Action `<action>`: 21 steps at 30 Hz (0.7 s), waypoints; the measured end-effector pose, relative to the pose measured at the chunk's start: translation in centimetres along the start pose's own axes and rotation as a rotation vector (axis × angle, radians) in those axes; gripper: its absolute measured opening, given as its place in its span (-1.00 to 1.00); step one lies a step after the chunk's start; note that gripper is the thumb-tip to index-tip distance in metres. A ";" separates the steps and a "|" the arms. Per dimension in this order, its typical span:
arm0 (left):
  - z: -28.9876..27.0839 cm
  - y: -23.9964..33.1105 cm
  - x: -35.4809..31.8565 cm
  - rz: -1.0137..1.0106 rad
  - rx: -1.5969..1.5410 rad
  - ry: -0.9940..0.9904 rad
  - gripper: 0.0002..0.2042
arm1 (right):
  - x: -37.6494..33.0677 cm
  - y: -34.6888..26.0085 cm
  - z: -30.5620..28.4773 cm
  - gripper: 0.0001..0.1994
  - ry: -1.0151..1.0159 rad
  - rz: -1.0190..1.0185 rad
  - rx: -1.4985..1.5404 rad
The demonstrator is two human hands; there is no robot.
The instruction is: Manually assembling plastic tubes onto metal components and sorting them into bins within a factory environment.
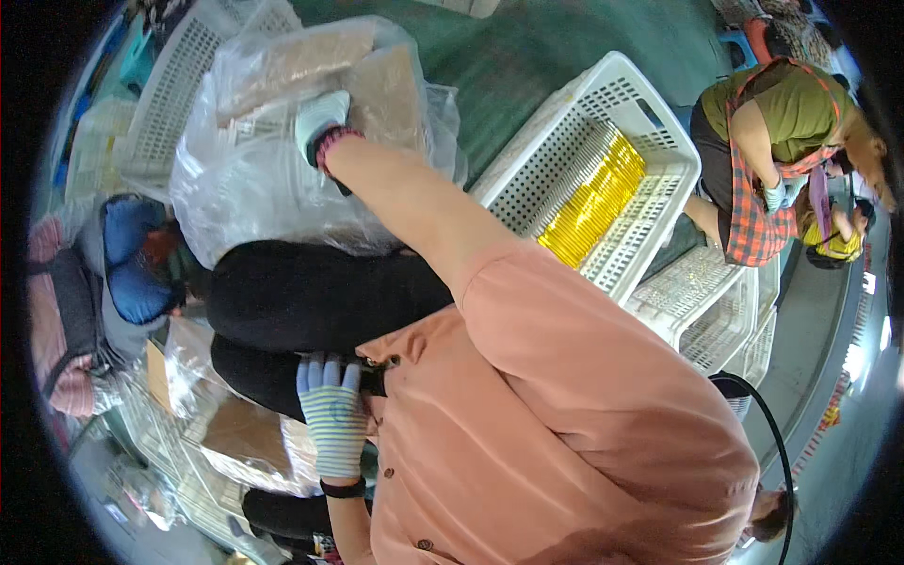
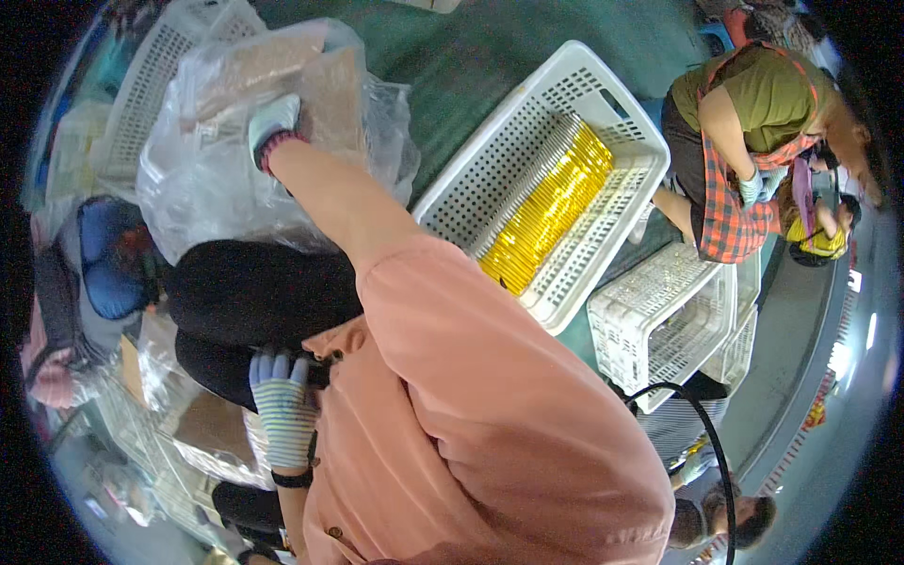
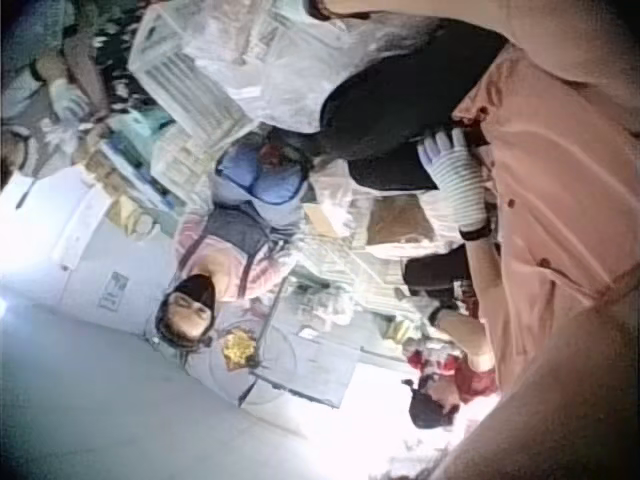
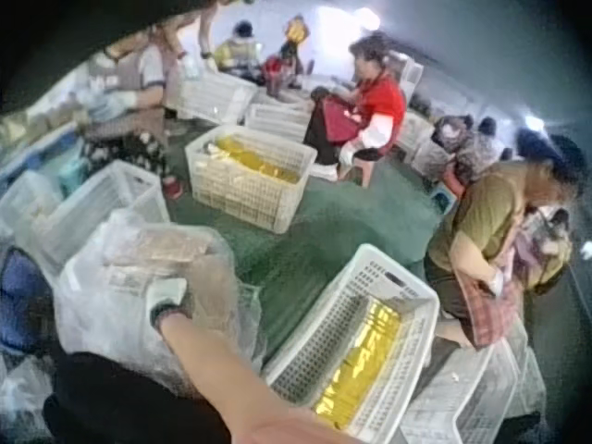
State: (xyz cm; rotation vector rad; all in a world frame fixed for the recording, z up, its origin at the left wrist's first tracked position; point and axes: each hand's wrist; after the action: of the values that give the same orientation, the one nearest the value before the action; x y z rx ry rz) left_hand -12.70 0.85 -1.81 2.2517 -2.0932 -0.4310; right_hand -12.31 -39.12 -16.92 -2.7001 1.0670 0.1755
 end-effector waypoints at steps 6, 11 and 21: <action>1.9 -0.6 3.1 0.094 0.243 -0.134 -0.73 | -0.5 3.5 1.8 -0.60 0.014 0.087 0.093; 1.1 -0.5 2.5 0.092 0.375 -0.283 -0.86 | -1.5 2.5 -0.2 -0.68 -0.012 0.007 0.210; -2.2 -0.4 0.4 -0.188 0.171 -0.121 -0.91 | -2.5 2.9 -1.2 -0.70 -0.019 0.100 0.320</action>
State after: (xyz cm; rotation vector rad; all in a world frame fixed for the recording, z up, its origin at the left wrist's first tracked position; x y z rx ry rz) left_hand -11.80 0.16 0.16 2.5961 -2.0530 -0.4208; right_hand -16.11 -39.83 -15.76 -2.3594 1.1196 0.0424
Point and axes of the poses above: each hand's wrist, its own x-axis towards the middle knuckle, its own z-axis out of the palm, y = z × x, and after that the axes turned 11 degrees about -z, right-handed
